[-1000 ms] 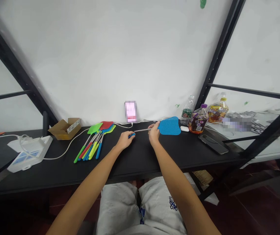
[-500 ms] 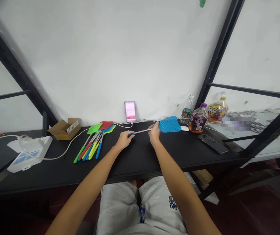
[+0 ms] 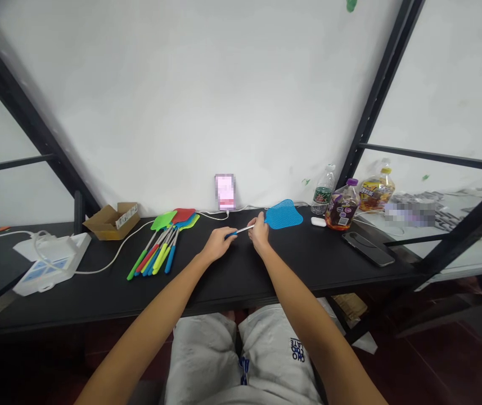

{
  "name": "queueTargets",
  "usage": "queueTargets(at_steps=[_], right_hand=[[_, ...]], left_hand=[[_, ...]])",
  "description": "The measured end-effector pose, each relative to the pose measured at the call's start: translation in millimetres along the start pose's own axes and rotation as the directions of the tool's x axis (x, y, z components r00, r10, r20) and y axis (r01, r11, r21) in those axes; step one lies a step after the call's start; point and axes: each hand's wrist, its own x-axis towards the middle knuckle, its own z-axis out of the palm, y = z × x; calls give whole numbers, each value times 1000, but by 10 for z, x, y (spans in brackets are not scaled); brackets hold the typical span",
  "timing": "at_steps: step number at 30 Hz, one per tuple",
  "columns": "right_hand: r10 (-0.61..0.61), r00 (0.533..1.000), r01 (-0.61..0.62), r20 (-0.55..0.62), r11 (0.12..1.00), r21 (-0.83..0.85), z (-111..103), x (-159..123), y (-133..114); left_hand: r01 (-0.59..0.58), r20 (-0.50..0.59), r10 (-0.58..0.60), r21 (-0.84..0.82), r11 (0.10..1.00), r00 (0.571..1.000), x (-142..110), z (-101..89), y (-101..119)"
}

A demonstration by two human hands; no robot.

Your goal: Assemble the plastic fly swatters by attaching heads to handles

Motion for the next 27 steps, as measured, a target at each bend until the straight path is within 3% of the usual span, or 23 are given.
queueTargets(at_steps=[7,11,15,18,22,27], right_hand=[[103,995,-103,4,991,80,39,-64,-37],[115,987,-120,112,992,41,66,-74,4],[37,968,-40,250,999,7,90,-105,-1],[-55,953,58,297,998,-1,78,-124,-34],[-111,931,132,347,991,-36,62,-141,-28],[-125,922,203,367,962,-182,90,-146,71]], left_hand=[[-24,-3,24,6,1000,1000,-9,-35,39],[-15,19,14,16,1000,1000,-10,-49,134],[35,33,-37,60,998,999,-3,-82,280],[86,-71,-80,88,992,994,-4,-163,345],[205,-258,-181,69,976,949,-88,-439,317],[423,-353,-354,139,895,866,-364,-1061,95]])
